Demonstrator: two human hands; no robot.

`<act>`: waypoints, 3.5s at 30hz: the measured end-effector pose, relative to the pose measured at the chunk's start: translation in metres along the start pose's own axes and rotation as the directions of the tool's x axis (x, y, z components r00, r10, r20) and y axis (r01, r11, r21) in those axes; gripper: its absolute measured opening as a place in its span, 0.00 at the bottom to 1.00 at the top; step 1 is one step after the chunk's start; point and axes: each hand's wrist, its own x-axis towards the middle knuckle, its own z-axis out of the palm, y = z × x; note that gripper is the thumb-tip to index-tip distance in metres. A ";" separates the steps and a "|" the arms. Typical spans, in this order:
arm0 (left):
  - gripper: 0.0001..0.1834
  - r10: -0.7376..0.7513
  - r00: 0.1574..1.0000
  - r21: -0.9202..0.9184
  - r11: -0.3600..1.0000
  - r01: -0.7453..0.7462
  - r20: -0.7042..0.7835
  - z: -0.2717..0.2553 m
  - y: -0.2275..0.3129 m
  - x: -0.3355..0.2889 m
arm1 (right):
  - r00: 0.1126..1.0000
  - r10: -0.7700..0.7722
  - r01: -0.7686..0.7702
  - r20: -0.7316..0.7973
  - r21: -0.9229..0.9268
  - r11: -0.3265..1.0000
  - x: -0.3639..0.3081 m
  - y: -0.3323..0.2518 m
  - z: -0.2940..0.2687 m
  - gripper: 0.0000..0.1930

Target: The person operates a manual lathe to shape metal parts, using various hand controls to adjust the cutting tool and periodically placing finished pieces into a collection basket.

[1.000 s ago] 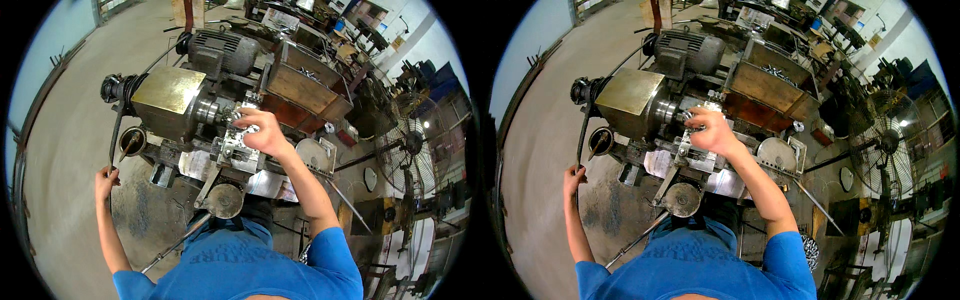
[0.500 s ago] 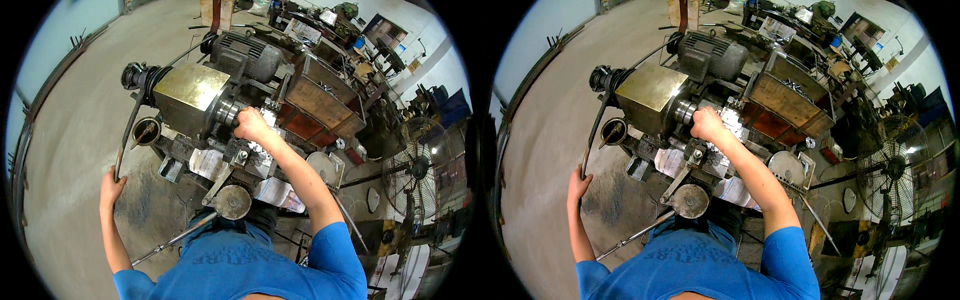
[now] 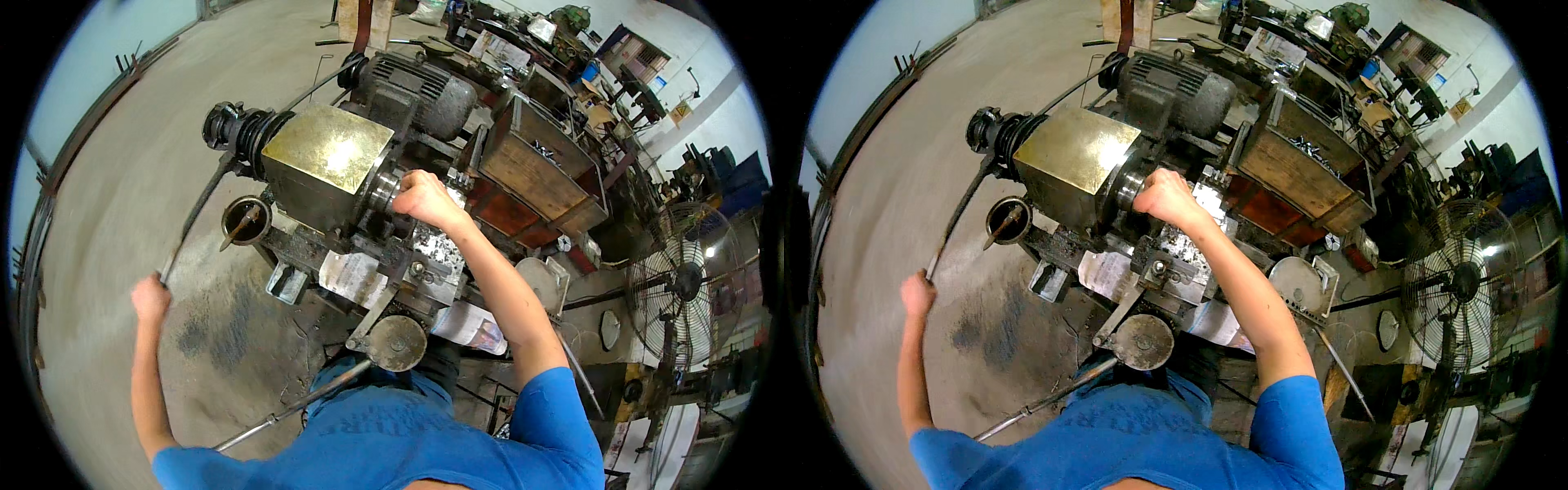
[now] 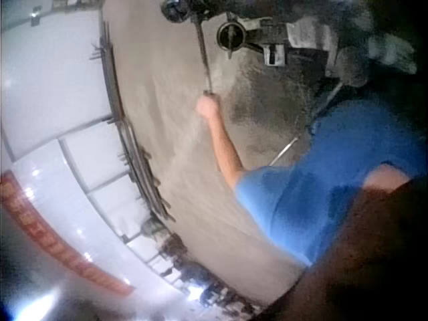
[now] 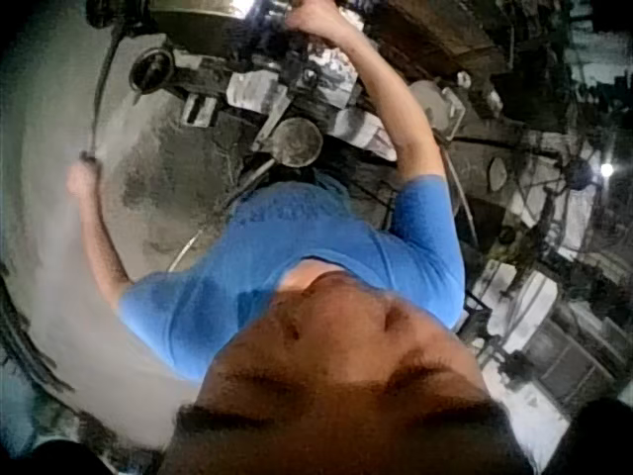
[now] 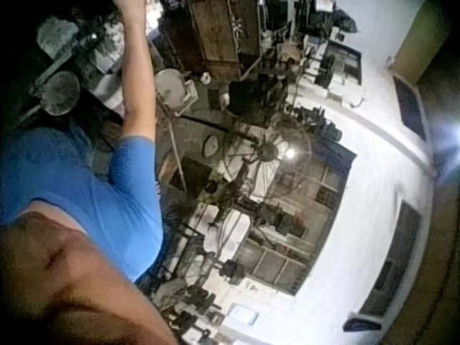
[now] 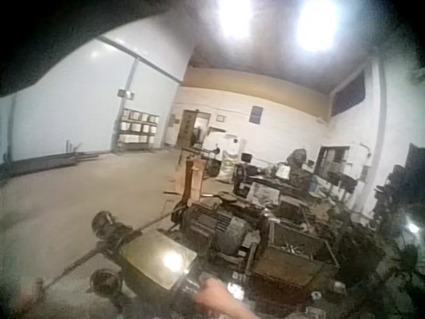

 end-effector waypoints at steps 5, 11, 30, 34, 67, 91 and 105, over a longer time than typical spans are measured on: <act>0.02 0.224 0.949 0.192 0.964 -0.183 -0.223 -0.001 -0.045 0.063 | 0.998 0.054 -0.054 0.023 -0.009 0.999 0.000 -0.010 0.000 0.14; 0.12 -0.004 0.880 -0.333 0.927 -0.175 -0.474 -0.004 0.016 0.046 | 0.941 -0.207 0.233 -0.267 0.070 0.970 -0.044 0.001 -0.019 0.12; 0.17 0.579 0.771 -0.068 0.809 -0.584 0.264 0.136 0.195 0.010 | 0.531 0.562 -0.783 -0.634 -0.113 0.612 -0.431 0.279 -0.094 0.25; 0.24 0.465 0.824 -0.299 0.877 -0.377 0.324 0.134 0.179 -0.002 | 0.409 0.639 -0.892 -0.652 -0.433 0.129 -0.542 0.340 -0.067 0.19; 0.24 0.362 0.647 -0.564 0.816 0.129 0.672 0.157 0.126 -0.051 | 0.065 0.875 -0.993 -0.480 -0.115 0.011 -0.514 0.198 0.021 0.23; 0.19 0.584 0.803 -0.121 0.811 -0.572 0.117 0.181 0.212 -0.012 | 0.435 0.486 -0.752 -0.759 -0.009 0.659 -0.417 0.259 -0.043 0.30; 0.17 0.417 0.905 -0.769 0.604 -0.212 0.079 -0.018 0.134 0.030 | 0.887 -0.426 0.342 -0.176 -0.370 0.864 -0.083 0.021 -0.025 0.18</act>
